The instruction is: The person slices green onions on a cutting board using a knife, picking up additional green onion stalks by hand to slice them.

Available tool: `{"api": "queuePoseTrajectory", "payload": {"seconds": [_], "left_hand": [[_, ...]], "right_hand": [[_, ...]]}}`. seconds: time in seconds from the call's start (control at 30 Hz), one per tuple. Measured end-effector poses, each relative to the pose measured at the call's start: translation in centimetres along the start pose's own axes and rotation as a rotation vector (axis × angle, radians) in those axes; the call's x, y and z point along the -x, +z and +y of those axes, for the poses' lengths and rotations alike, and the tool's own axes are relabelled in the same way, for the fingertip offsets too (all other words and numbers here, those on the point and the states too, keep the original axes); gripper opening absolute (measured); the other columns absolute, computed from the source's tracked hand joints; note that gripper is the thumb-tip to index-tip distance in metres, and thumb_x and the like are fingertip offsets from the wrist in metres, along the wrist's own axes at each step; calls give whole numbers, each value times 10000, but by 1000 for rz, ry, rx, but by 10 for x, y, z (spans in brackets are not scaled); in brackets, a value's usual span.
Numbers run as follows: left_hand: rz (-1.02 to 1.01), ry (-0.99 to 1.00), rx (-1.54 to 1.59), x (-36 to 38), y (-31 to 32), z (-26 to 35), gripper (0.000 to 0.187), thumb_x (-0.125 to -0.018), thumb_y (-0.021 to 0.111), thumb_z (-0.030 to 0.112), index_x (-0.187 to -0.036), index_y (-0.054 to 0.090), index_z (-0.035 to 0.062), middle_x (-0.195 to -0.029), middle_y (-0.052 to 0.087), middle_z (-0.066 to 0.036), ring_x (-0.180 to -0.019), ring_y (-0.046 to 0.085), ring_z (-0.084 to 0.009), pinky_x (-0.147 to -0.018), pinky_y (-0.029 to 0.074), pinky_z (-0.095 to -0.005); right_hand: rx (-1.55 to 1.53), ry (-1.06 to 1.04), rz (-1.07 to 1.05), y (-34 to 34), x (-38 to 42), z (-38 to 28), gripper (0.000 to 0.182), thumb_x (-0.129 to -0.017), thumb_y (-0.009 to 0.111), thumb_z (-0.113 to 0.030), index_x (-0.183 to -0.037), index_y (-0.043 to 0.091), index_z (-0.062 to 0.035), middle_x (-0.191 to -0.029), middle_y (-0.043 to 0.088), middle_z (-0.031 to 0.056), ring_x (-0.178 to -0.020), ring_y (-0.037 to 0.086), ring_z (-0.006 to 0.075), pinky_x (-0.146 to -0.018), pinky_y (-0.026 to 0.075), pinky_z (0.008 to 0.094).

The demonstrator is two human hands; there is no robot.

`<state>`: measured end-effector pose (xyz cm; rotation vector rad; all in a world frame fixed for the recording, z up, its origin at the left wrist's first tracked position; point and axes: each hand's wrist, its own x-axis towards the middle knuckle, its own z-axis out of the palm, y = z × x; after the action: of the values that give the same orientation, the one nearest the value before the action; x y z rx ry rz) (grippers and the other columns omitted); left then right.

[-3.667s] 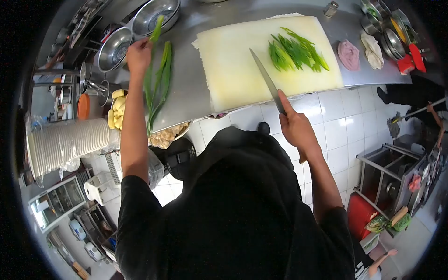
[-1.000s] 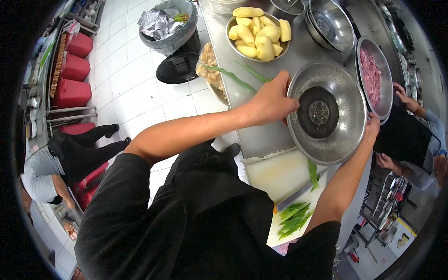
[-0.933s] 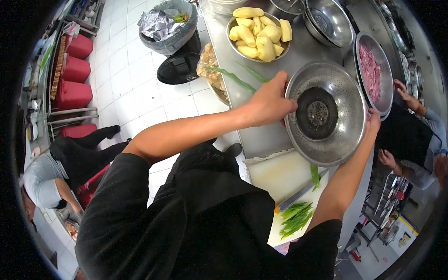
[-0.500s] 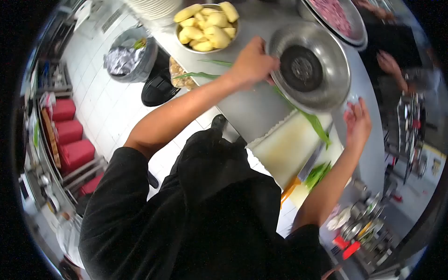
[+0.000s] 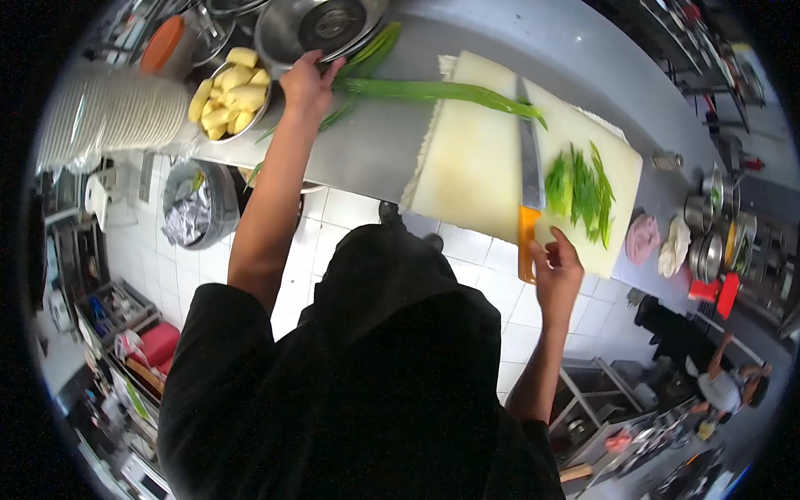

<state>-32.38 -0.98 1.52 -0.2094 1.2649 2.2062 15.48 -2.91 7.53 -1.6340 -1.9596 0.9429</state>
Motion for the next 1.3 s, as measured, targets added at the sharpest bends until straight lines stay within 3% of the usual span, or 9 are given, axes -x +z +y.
{"api": "queuePoseTrajectory", "payload": {"seconds": [0.17, 0.23, 0.4, 0.5, 0.7, 0.8, 1.0, 1.2, 1.3], "left_hand": [[59, 216, -270, 72, 14, -17, 785, -810, 787, 136, -1366, 255, -17, -1292, 427, -236, -1086, 534, -324, -871, 525, -435], [-147, 1043, -1110, 107, 5, -54, 789, -750, 825, 179, -1373, 374, 6, -1330, 417, -245, -1134, 503, -371, -967, 417, -441], [-803, 1164, -1111, 155, 64, -104, 475, -768, 748, 143, -1218, 608, 83, -1226, 527, -185, -1133, 501, -369, -983, 396, -472], [-866, 1122, -1466, 143, 76, -124, 390, -774, 718, 106, -1160, 663, 105, -1166, 590, -128, -1113, 520, -347, -932, 437, -447], [-945, 1164, -1409, 134, 44, -111, 246, -773, 680, 60, -1017, 698, 77, -999, 630, -113, -987, 581, -332, -884, 471, -430], [-1014, 1161, -1367, 138, 31, -99, 226, -778, 663, 35, -995, 709, 74, -1008, 635, -120, -985, 585, -337, -883, 482, -437], [-1176, 1130, -1289, 162, 36, -114, 230, -784, 657, -7, -994, 727, 56, -1044, 639, -148, -1005, 593, -351, -907, 494, -426], [-1322, 1080, -1279, 201, 48, -144, 251, -800, 683, 14, -1039, 732, 71, -1120, 614, -170, -1046, 584, -350, -908, 496, -418], [-1128, 1258, -1290, 225, 47, -140, 238, -792, 687, 23, -1025, 726, 52, -1101, 602, -156, -1045, 564, -340, -906, 481, -419]], "right_hand": [[232, -176, 19, 17, -1, -3, 616, -706, 866, -203, -1235, 587, -55, -1001, 626, 202, -897, 630, 366, -750, 526, 433], [243, -201, -10, 21, -2, -4, 665, -692, 870, -208, -1257, 552, -62, -1038, 611, 207, -945, 608, 399, -789, 511, 460], [194, -144, -91, 32, -9, 0, 705, -710, 825, -118, -1313, 463, -70, -1055, 601, 214, -1009, 586, 432, -867, 482, 488], [238, -150, -91, 34, -11, -9, 660, -742, 703, -51, -1339, 424, -66, -1090, 595, 257, -1008, 597, 457, -883, 491, 492], [53, -67, -88, 26, 20, -3, 653, -752, 658, -69, -1356, 410, -53, -1098, 568, 291, -968, 604, 489, -885, 504, 473], [-187, 92, -185, 14, 31, 0, 616, -783, 644, -83, -1353, 415, -47, -979, 604, 227, -813, 659, 382, -733, 550, 417], [-912, 357, -76, -14, 47, 3, 517, -827, 600, -51, -1320, 444, -67, -748, 541, 60, -527, 529, 108, -415, 420, 275], [-964, 281, -50, -47, 54, 11, 477, -847, 550, 25, -1298, 417, -60, -761, 551, 54, -554, 530, 121, -482, 439, 274], [-785, 193, -83, -53, 69, 20, 448, -871, 534, 11, -1297, 418, -69, -776, 577, 63, -597, 564, 148, -547, 458, 288]]}}
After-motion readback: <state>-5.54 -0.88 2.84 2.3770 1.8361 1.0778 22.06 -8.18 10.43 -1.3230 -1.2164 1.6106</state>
